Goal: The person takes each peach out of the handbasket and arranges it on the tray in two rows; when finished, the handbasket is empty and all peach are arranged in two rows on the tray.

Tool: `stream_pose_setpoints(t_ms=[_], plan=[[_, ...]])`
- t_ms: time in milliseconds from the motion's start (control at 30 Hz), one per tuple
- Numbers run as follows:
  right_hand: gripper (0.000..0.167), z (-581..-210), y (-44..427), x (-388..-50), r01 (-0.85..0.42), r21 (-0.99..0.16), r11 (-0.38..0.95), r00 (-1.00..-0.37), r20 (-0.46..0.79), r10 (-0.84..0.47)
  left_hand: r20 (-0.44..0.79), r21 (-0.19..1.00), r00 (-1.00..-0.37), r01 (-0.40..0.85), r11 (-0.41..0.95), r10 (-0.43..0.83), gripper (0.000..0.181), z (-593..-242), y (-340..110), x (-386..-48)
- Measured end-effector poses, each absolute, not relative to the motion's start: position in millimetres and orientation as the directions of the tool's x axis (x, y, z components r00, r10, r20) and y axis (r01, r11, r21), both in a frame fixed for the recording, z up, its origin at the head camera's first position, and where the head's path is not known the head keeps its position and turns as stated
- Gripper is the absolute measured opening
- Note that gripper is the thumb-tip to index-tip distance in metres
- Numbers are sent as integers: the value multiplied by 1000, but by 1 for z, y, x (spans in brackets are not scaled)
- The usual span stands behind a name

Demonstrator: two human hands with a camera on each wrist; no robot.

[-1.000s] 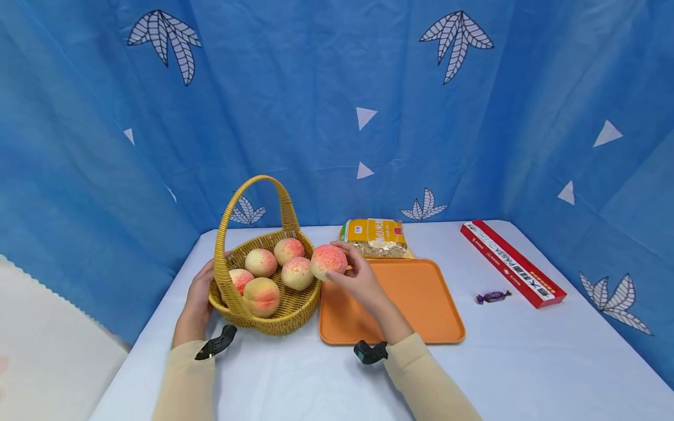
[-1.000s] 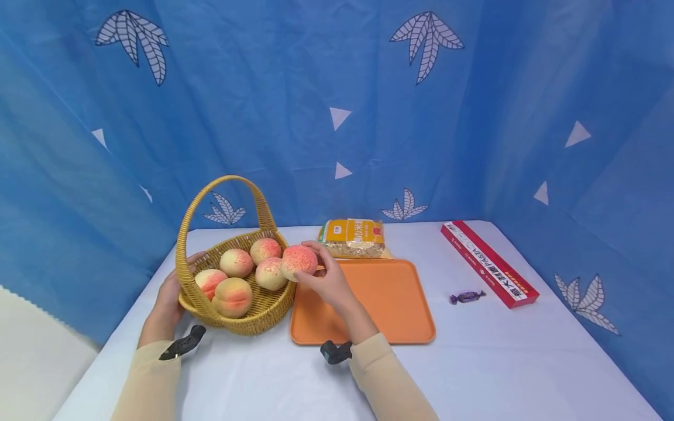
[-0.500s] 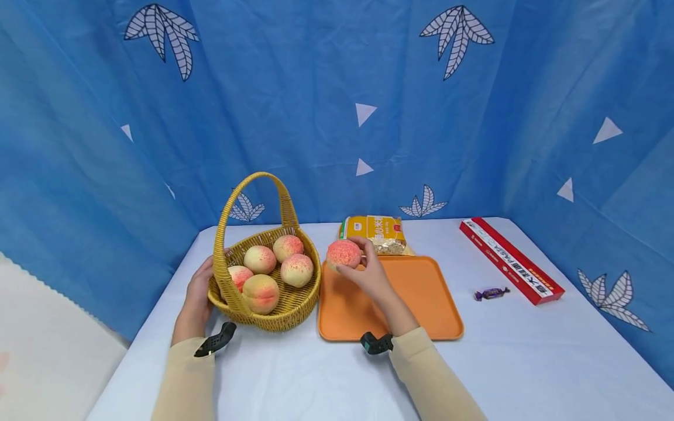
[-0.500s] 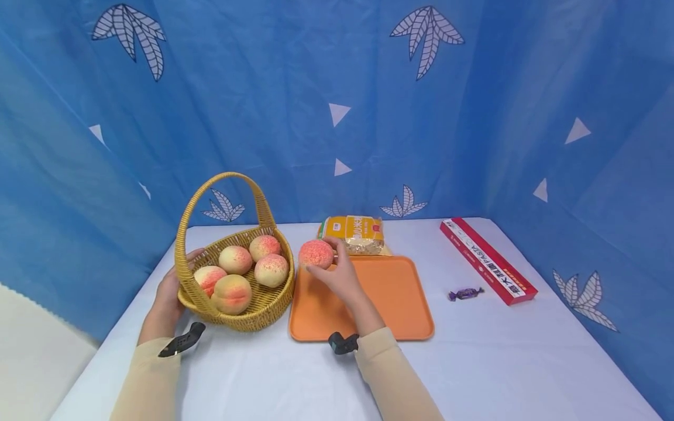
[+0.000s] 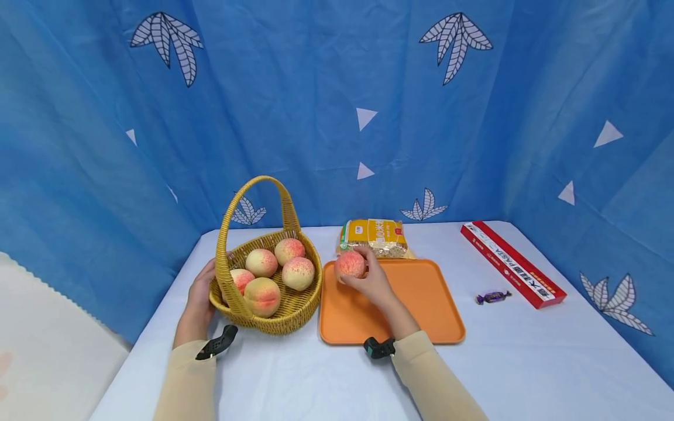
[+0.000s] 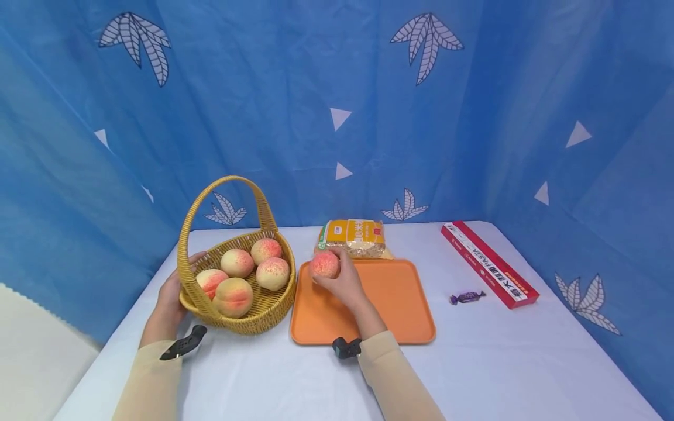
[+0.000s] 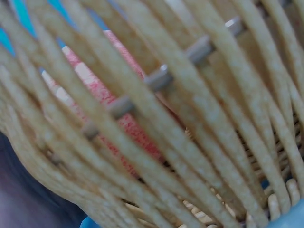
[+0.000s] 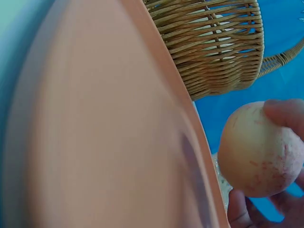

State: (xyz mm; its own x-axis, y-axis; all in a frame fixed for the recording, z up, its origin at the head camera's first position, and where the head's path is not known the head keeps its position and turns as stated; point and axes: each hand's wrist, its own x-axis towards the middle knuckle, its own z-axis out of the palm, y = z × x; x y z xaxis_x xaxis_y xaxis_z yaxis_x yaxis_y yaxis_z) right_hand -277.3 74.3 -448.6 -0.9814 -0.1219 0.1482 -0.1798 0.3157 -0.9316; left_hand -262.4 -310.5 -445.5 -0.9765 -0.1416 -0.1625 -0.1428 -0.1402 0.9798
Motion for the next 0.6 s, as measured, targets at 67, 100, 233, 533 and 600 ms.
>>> stream_pose_setpoints(t_ms=[67, 100, 233, 533, 600], plan=[[73, -450, 75, -277, -180, -926, 331, -982, 151, -112, -164, 979, -976, -144, -147, -140, 47, -446, -311, -262], [70, -450, 75, -277, -182, -924, 337, -982, 154, -107, -160, 979, -977, -139, -148, -139, 48, -446, -310, -262], [54, -450, 76, -277, -210, -914, 348, -977, 187, -99, -151, 981, -978, -131, -144, -143, 48, -445, -310, -262], [37, -447, 78, -276, -324, -812, 485, -946, 263, -192, -151, 981, -977, -130, -144, -152, 48, -444, -309, -261], [35, -447, 79, -276, -315, -799, 513, -949, 258, -180, -153, 981, -976, -132, -144, -153, 48, -444, -309, -261]])
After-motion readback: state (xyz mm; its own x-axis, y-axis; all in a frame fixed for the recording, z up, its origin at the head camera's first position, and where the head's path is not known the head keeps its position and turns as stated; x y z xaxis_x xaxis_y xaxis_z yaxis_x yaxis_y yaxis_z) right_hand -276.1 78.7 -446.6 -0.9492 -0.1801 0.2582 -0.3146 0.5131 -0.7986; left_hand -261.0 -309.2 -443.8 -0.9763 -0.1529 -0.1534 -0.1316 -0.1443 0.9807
